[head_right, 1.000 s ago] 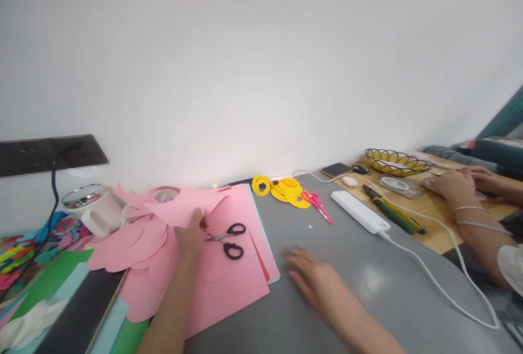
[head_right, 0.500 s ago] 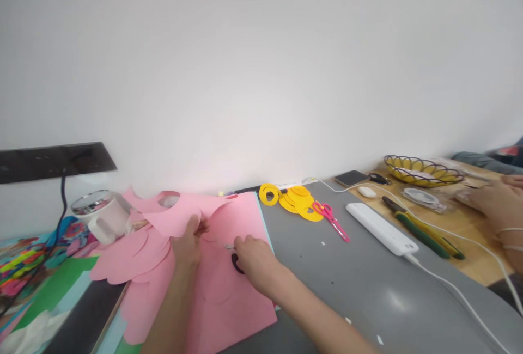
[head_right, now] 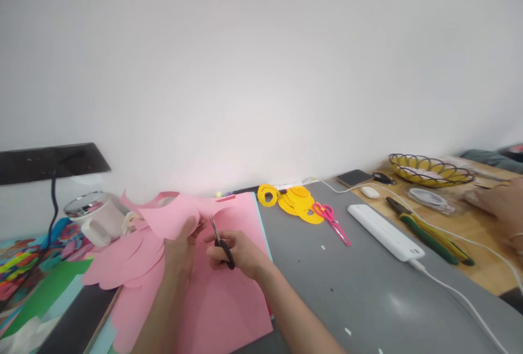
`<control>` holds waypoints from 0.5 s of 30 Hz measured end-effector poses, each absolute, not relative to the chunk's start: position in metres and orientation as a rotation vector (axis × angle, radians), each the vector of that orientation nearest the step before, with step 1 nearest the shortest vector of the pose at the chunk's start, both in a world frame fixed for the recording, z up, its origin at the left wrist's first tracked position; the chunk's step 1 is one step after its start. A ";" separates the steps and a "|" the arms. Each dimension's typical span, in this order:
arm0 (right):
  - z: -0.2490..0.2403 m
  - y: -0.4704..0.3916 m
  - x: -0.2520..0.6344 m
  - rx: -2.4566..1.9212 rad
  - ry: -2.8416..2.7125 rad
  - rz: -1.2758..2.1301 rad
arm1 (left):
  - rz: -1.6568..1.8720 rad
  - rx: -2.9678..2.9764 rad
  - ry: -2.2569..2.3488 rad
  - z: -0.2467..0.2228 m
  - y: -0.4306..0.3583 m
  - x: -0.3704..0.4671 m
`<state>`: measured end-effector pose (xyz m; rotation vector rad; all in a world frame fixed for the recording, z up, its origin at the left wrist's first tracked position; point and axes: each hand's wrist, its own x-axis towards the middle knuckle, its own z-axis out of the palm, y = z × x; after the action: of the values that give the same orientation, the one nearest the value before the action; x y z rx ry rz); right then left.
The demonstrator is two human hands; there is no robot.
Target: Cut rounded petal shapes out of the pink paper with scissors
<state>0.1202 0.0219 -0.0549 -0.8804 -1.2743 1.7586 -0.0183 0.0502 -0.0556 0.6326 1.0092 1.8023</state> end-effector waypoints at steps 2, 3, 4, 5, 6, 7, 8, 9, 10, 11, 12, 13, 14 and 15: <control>-0.056 0.026 0.118 -0.912 -1.307 1.768 | 1.773 0.625 1.034 -0.055 0.048 -0.019; -0.056 0.028 0.117 -0.924 -1.322 1.776 | 1.751 0.619 1.053 -0.055 0.048 -0.019; -0.056 0.029 0.117 -0.934 -1.335 1.784 | 1.728 0.613 1.075 -0.055 0.047 -0.018; -0.056 0.030 0.116 -0.940 -1.346 1.790 | 1.706 0.607 1.098 -0.056 0.047 -0.018; -0.056 0.031 0.116 -0.942 -1.353 1.789 | 1.690 0.603 1.119 -0.058 0.047 -0.017; -0.056 0.031 0.116 -0.940 -1.356 1.782 | 1.679 0.604 1.133 -0.059 0.048 -0.016; -0.056 0.032 0.117 -0.935 -1.357 1.770 | 1.675 0.611 1.141 -0.060 0.048 -0.015; -0.055 0.032 0.117 -0.927 -1.356 1.756 | 1.673 0.624 1.142 -0.061 0.048 -0.014; -0.054 0.032 0.118 -0.917 -1.353 1.743 | 1.669 0.643 1.136 -0.061 0.048 -0.013; -0.053 0.032 0.119 -0.905 -1.350 1.732 | 1.664 0.665 1.125 -0.060 0.047 -0.012; -0.052 0.031 0.121 -0.895 -1.345 1.725 | 1.651 0.690 1.109 -0.058 0.045 -0.010; -0.051 0.031 0.122 -0.885 -1.337 1.720 | 1.637 0.714 1.094 -0.056 0.043 -0.008; -0.050 0.030 0.123 -0.878 -1.327 1.715 | 1.625 0.735 1.079 -0.054 0.041 -0.006; -0.048 0.029 0.124 -0.873 -1.314 1.712 | 1.617 0.754 1.068 -0.051 0.039 -0.004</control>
<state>0.1242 0.0293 -0.0481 -0.8732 -1.3143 1.7124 -0.0037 0.0387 -0.0513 0.7538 1.0685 1.6167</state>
